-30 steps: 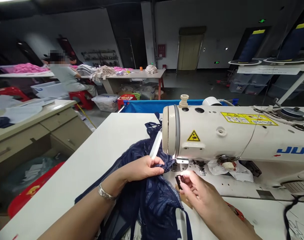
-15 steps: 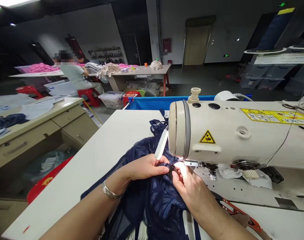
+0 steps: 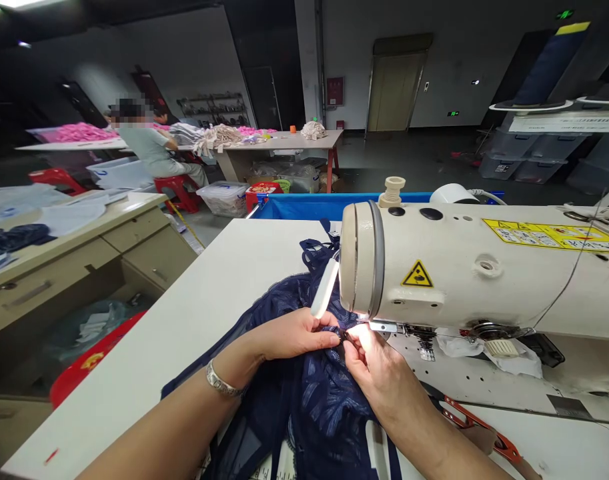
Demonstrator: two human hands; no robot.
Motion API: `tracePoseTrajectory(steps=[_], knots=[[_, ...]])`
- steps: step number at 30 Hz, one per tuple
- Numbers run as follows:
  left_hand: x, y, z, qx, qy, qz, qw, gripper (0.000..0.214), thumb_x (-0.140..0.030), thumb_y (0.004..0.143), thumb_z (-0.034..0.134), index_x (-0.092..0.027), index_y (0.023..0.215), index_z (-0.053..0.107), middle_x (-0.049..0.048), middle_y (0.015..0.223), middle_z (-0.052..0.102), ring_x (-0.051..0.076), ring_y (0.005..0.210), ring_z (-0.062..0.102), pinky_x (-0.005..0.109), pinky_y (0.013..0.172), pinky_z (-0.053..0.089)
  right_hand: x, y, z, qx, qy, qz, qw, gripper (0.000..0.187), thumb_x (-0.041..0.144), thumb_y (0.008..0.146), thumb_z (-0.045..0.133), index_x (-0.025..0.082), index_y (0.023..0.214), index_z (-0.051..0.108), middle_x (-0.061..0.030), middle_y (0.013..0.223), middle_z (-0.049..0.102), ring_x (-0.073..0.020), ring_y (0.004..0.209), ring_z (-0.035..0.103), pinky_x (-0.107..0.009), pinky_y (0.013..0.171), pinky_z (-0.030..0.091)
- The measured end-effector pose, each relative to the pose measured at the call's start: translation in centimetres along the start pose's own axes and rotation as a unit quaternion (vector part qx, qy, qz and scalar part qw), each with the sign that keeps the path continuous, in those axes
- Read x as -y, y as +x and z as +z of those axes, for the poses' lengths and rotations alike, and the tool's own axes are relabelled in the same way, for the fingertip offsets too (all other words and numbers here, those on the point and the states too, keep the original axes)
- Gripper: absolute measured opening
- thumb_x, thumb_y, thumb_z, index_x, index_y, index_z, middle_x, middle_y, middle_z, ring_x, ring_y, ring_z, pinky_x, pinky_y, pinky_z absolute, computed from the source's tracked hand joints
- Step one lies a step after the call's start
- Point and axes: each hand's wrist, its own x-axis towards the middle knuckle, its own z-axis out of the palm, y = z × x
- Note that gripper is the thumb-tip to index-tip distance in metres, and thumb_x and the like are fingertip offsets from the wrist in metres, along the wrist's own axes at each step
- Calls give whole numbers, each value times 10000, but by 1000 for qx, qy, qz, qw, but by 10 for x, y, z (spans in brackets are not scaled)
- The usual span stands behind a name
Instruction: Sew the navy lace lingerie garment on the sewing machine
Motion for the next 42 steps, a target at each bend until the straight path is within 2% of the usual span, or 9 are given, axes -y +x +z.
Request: tracePoseTrajectory(steps=[7,12,19,23,28,37,42], knots=[[-1,0,1,-4,22,3,1000,211,-354,827,537,-160,746,557,-53,629,421,98,594,364,222,559,291,-2,1,0,20,31,3,999,76,253,836,470,236,814,541,40,658,660,-118,549,644,-212,529,511],[0,0,1,-8,60,3,998,220,-365,842,521,-167,752,551,-49,647,425,105,614,383,227,572,300,-6,-3,0,59,42,33,997,98,257,860,459,243,847,554,43,671,631,-117,569,618,-216,542,492],[2,1,2,-5,83,6,997,231,-362,848,514,-173,927,623,-14,775,556,143,736,496,228,661,370,-3,0,-7,99,43,28,994,125,259,874,454,249,827,569,36,704,630,-126,607,613,-218,545,483],[3,3,4,-17,92,1,996,238,-367,843,522,-177,933,633,-1,811,585,160,783,524,233,680,382,-2,1,-7,97,43,32,994,140,273,882,445,249,848,579,32,723,640,-127,621,612,-223,549,483],[4,2,4,-8,77,-3,997,263,-406,798,594,-179,924,632,-23,754,544,134,714,478,217,631,357,-3,2,-6,95,49,48,993,129,286,874,454,238,852,572,31,697,641,-129,597,610,-231,559,495],[7,2,1,-2,48,9,999,260,-393,815,577,-173,931,650,-28,745,552,122,688,458,218,634,341,-2,4,-3,72,57,57,994,159,319,848,447,225,845,575,18,664,649,-135,568,626,-238,567,519],[6,2,1,-6,57,8,998,254,-387,803,590,-164,903,658,-27,718,540,121,678,456,212,621,343,-5,-1,-1,50,32,30,998,104,275,848,460,234,830,554,31,660,630,-126,550,610,-223,524,485]])
